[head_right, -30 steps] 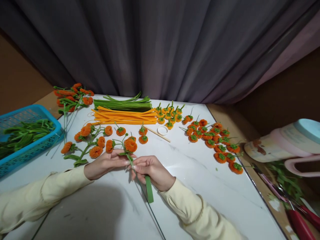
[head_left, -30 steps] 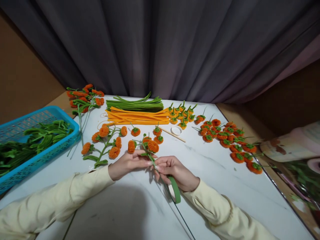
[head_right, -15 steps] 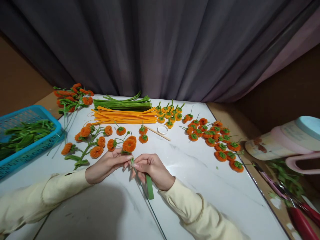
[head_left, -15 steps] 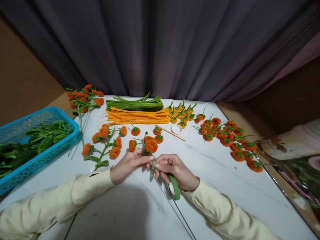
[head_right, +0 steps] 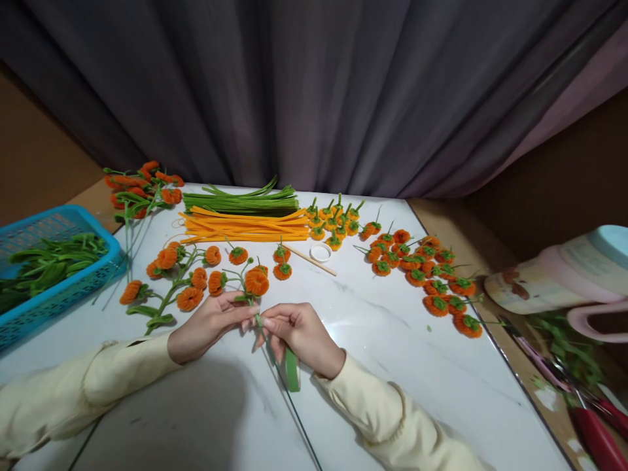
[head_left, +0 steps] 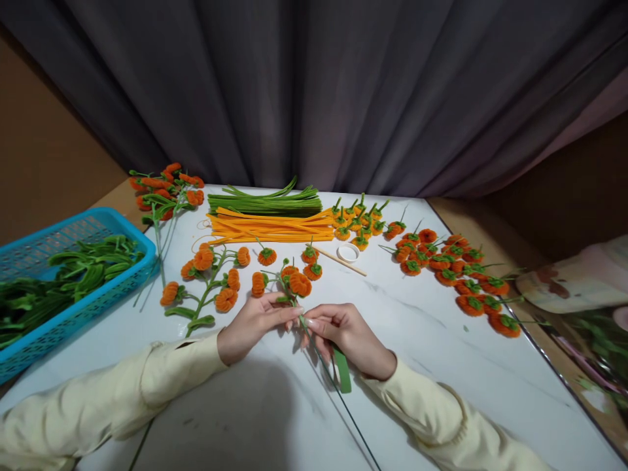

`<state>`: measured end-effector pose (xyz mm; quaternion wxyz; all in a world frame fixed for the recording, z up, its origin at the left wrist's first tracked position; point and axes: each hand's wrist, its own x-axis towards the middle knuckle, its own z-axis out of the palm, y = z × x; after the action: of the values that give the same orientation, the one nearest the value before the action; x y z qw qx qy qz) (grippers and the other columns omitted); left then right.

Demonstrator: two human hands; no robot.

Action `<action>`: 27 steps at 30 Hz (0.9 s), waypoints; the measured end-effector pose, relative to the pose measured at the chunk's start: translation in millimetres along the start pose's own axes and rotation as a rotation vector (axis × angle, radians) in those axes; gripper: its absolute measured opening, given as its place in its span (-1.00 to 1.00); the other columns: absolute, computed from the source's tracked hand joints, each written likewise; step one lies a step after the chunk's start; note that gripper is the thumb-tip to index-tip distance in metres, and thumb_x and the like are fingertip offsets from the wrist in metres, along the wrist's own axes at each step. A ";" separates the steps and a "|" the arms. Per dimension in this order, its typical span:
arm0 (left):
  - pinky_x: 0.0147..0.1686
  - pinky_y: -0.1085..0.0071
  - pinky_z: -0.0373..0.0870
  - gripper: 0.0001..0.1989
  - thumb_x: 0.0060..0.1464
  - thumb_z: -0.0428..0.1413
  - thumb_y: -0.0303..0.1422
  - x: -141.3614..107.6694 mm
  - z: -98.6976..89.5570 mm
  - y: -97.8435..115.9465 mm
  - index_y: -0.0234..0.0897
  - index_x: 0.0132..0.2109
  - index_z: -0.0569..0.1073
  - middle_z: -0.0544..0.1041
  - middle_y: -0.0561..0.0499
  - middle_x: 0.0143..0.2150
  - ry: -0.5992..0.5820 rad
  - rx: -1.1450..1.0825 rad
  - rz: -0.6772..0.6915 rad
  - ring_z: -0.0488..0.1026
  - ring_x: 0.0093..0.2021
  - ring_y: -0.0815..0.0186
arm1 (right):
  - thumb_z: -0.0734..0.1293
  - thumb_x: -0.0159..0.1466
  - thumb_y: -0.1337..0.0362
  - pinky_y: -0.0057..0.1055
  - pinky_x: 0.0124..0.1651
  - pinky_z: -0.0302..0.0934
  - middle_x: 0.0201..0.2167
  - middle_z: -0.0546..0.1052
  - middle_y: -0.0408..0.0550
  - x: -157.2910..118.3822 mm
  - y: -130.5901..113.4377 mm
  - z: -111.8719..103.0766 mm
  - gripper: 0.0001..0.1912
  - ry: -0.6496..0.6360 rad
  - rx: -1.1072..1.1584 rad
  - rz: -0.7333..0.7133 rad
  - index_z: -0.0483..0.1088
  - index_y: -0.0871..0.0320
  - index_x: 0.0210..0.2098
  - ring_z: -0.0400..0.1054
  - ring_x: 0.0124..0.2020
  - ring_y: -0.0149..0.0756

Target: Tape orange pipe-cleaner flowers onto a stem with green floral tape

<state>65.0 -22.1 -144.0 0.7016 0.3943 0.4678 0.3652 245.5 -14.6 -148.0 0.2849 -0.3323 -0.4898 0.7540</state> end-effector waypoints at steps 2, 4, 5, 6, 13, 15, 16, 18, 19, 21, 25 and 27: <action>-0.39 0.46 0.19 -0.74 -0.12 0.27 -0.27 -0.2 0.0 0.0 -0.35 -0.38 0.40 0.41 0.11 -0.54 -0.015 -0.012 0.005 0.29 -0.47 0.43 | 0.34 0.17 0.10 -0.59 -0.69 -0.03 -0.62 0.49 -0.11 0.2 0.0 0.0 -0.68 -0.002 -0.002 -0.001 0.44 0.30 -0.37 0.16 -0.78 -0.58; -0.39 0.46 0.19 -0.74 -0.12 0.27 -0.27 -0.2 0.0 -0.4 -0.36 -0.38 0.41 0.41 0.11 -0.53 -0.037 -0.026 0.014 0.29 -0.46 0.42 | 0.34 0.17 0.10 -0.60 -0.69 -0.05 -0.65 0.46 -0.14 0.6 0.6 0.2 -0.69 -0.010 0.018 0.003 0.41 0.29 -0.39 0.15 -0.79 -0.58; -0.38 0.46 0.19 -0.74 -0.12 0.27 -0.27 -0.1 0.0 -0.7 -0.36 -0.37 0.42 0.42 0.10 -0.52 -0.045 -0.034 0.016 0.30 -0.46 0.42 | 0.34 0.16 0.10 -0.60 -0.69 -0.05 -0.66 0.45 -0.15 0.8 1.1 0.4 -0.69 -0.013 0.028 0.007 0.40 0.28 -0.40 0.15 -0.79 -0.58; -0.38 0.46 0.18 -0.74 -0.12 0.27 -0.27 -0.1 -0.1 -1.1 -0.36 -0.37 0.42 0.42 0.10 -0.52 -0.051 -0.038 0.016 0.30 -0.45 0.42 | 0.34 0.16 0.09 -0.60 -0.69 -0.06 -0.67 0.45 -0.16 0.8 1.5 0.8 -0.69 -0.014 0.035 0.009 0.39 0.28 -0.41 0.14 -0.79 -0.58; -0.42 0.48 0.16 -0.75 -0.11 0.26 -0.26 0.7 -0.9 -4.3 -0.36 -0.37 0.42 0.41 0.10 -0.52 -0.096 -0.039 0.013 0.28 -0.48 0.44 | 0.36 0.15 0.11 -0.62 -0.72 -0.10 -0.72 0.39 -0.23 1.0 3.8 2.9 -0.69 -0.061 0.128 0.021 0.32 0.27 -0.45 0.08 -0.81 -0.62; -0.42 0.48 0.17 -0.73 -0.13 0.28 -0.27 0.5 -1.3 -4.3 -0.35 -0.36 0.42 0.41 0.10 -0.50 -0.094 -0.061 0.008 0.28 -0.47 0.44 | 0.37 0.14 0.13 -0.64 -0.75 -0.11 -0.68 0.44 -0.18 1.9 4.3 1.5 -0.70 -0.115 0.187 0.058 0.32 0.28 -0.44 0.14 -0.79 -0.60; -0.41 0.49 0.17 -0.73 -0.14 0.29 -0.27 0.3 -1.5 -4.2 -0.35 -0.37 0.42 0.41 0.10 -0.49 -0.100 -0.071 0.004 0.27 -0.46 0.44 | 0.38 0.13 0.15 -0.64 -0.76 -0.13 -0.66 0.46 -0.15 2.4 4.5 0.5 -0.71 -0.151 0.219 0.082 0.31 0.28 -0.43 0.16 -0.79 -0.59; -0.39 0.49 0.19 -0.74 -0.15 0.29 -0.27 -0.2 -1.4 -3.9 -0.34 -0.39 0.43 0.40 0.10 -0.49 -0.136 -0.085 -0.002 0.28 -0.45 0.43 | 0.40 0.12 0.17 -0.64 -0.79 -0.16 -0.61 0.51 -0.08 3.4 5.1 -1.8 -0.72 -0.226 0.289 0.132 0.31 0.28 -0.40 0.19 -0.79 -0.57; -0.37 0.48 0.21 -0.74 -0.15 0.29 -0.27 -0.5 -1.1 -3.6 -0.34 -0.40 0.43 0.39 0.10 -0.49 -0.159 -0.089 -0.002 0.28 -0.44 0.43 | 0.40 0.11 0.19 -0.64 -0.80 -0.18 -0.60 0.52 -0.05 3.8 5.5 -2.8 -0.72 -0.263 0.325 0.154 0.30 0.28 -0.40 0.19 -0.80 -0.57; -0.32 0.48 0.23 -0.74 -0.17 0.30 -0.27 -1.1 0.1 -2.7 -0.34 -0.41 0.43 0.39 0.09 -0.47 -0.190 -0.100 0.007 0.30 -0.41 0.42 | 0.41 0.11 0.21 -0.64 -0.81 -0.20 -0.60 0.52 -0.05 4.3 6.4 -3.9 -0.73 -0.334 0.397 0.184 0.30 0.28 -0.39 0.16 -0.81 -0.58; -0.37 0.48 0.24 -0.66 -0.28 0.34 -0.21 -2.1 3.3 2.5 -0.34 -0.45 0.42 0.38 0.09 -0.51 -0.186 -0.090 0.017 0.31 -0.44 0.41 | 0.42 0.10 0.26 -0.64 -0.83 -0.24 -0.63 0.48 -0.10 3.9 7.4 -2.6 -0.76 -0.440 0.510 0.201 0.34 0.31 -0.40 0.08 -0.85 -0.62; -0.43 0.50 0.21 -0.62 -0.35 0.36 -0.19 -1.8 4.6 7.3 -0.34 -0.48 0.41 0.35 0.11 -0.55 -0.194 -0.028 0.022 0.27 -0.48 0.42 | 0.42 0.10 0.25 -0.63 -0.85 -0.26 -0.66 0.45 -0.13 3.0 6.6 -1.5 -0.75 -0.478 0.539 0.202 0.38 0.35 -0.39 0.03 -0.87 -0.63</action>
<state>67.8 -21.6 -135.6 0.7451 0.4232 0.3880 0.3395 244.1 -13.8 -155.2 0.1641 -0.1067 -0.2912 0.9364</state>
